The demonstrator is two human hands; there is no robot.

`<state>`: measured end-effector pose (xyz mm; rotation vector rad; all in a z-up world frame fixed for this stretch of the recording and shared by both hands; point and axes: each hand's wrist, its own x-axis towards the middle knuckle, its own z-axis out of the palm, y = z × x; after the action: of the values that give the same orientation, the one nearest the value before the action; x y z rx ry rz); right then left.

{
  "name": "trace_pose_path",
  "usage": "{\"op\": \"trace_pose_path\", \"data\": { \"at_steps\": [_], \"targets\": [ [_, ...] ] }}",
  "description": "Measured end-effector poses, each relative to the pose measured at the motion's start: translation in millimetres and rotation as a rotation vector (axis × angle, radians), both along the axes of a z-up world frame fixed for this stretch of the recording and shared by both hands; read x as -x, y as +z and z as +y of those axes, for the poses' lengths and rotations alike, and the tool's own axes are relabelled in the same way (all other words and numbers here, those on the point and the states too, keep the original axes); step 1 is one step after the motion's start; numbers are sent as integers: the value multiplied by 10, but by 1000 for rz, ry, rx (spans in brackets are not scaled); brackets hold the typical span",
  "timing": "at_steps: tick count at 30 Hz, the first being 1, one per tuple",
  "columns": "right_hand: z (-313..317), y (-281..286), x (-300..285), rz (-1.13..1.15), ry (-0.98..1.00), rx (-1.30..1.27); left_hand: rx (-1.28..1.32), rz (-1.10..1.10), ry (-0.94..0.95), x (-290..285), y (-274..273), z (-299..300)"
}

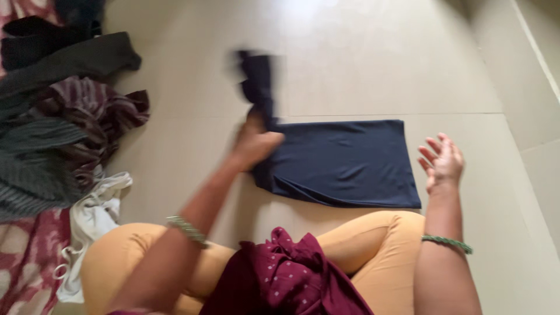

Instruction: The person folds a dark blue garment and then a striped polo shirt on the floor, smoothing and aligning each piece before stacking them with other folded clothes nearby.

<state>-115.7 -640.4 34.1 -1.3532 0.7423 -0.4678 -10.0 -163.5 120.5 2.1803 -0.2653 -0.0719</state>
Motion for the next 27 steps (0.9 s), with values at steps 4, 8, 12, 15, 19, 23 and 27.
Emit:
{"op": "trace_pose_path", "data": {
  "at_steps": [4, 8, 12, 15, 19, 23, 27],
  "targets": [
    [99, -225, -173, 28, 187, -219, -28, -54, -232, 323, -244, -1403],
    [207, -477, -304, 346, 150, -544, -95, 187, -462, 770, -561, -2100],
    [322, -577, -363, 516, 8, -382, -105, -106, -328, 869, -825, -1880],
    [425, -522, -362, 448, 84, -67, -333, -271, -228, 579, -1044, -1505],
    [489, -326, -424, 97, 98, -41, -319, -419, -90, 117, -1377, -1144],
    [492, -370, -398, 271, 29, -142, -337, -396, -92, -261, -1572, -999],
    [412, -590, -356, 415, 38, -135, -547, -139, -229, -585, -1415, -901]
  ]
}}
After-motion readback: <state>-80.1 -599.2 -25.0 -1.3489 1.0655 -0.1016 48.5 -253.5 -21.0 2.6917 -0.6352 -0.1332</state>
